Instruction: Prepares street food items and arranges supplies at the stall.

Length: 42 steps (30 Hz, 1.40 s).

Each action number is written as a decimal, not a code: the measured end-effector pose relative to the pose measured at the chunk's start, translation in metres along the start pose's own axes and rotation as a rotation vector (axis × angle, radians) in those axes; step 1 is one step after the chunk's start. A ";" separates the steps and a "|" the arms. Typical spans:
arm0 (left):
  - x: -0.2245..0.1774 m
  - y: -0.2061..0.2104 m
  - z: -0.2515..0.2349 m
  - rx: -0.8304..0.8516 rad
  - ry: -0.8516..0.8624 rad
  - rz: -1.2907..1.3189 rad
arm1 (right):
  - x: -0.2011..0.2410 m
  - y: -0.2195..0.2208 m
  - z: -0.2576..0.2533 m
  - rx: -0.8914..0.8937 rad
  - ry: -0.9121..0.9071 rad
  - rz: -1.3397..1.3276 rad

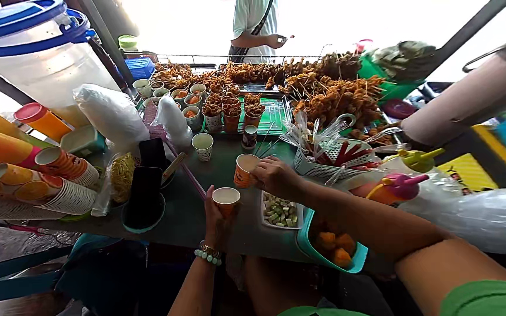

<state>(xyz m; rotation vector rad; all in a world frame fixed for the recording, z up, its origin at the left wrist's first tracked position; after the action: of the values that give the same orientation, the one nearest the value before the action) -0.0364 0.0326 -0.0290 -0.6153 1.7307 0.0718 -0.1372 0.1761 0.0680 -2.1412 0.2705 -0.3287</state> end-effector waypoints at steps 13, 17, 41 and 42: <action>0.010 -0.006 -0.072 -0.142 0.123 -0.201 | -0.048 0.061 0.017 0.255 0.084 0.007; -0.049 -0.113 -0.091 -0.299 0.314 -0.750 | -0.044 0.033 0.016 0.132 0.025 -0.006; -0.136 -0.335 -0.165 -0.291 -0.232 -1.284 | -0.038 0.006 0.030 0.082 -0.035 0.028; -0.153 -0.331 -0.155 -0.341 -0.177 -1.243 | -0.031 0.009 0.023 0.098 -0.042 -0.014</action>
<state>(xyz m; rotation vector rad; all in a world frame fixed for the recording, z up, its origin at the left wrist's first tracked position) -0.0117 -0.2531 0.2450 -1.7702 0.9272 -0.4445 -0.1594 0.1986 0.0447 -2.0516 0.2107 -0.2988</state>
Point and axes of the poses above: each hand's wrist, its own z-axis away from the middle knuckle, its own y-axis out of the palm, x = y × z, the point moved 7 cm from there along -z, towards the middle knuckle, and after that the axes turned 1 degree about z, right-handed, at the moved point
